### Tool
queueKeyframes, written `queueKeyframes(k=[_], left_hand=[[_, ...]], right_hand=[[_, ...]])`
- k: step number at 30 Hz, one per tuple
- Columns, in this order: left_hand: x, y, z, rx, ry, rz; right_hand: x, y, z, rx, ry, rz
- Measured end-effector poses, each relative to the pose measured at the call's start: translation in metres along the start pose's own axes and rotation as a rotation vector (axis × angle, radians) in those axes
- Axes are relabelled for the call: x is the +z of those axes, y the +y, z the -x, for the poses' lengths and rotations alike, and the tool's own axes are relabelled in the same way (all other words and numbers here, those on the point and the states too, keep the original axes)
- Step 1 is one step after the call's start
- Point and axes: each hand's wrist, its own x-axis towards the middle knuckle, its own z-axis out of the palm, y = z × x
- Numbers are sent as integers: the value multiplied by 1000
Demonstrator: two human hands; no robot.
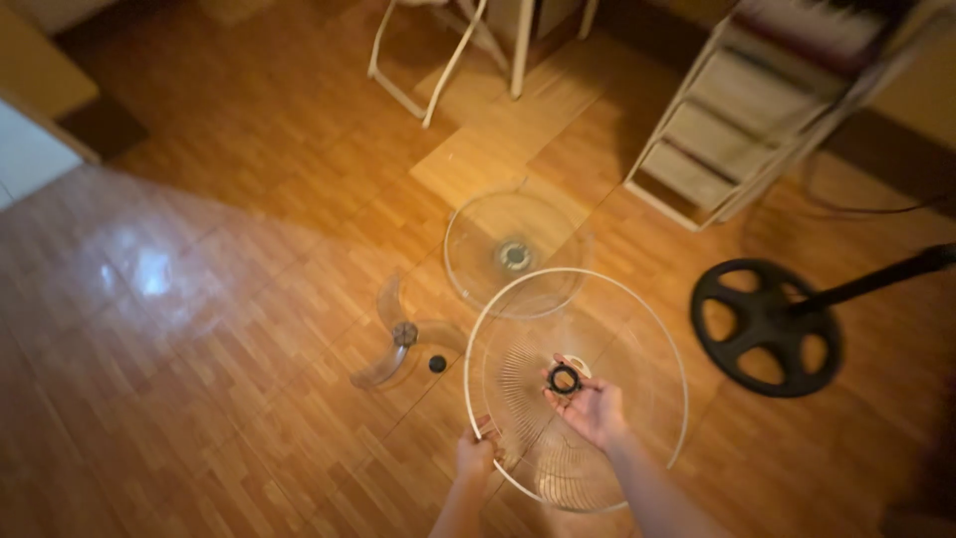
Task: The person disassembles a standing electric fan by removing the front grille, fan blades, and rear grille, then reassembles the components in reverse order. The process is performed by hand without tools, and the fan is returned to its original assembled state.
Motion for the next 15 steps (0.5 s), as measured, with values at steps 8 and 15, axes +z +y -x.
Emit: queueKeyframes(k=[8,15], left_hand=[[52,103,181,-110,-60,166],[84,204,331,-188,-225,58]], right_hand=[[149,-93,189,-71,85,-274],[239,-151,318,-146,0,-372]])
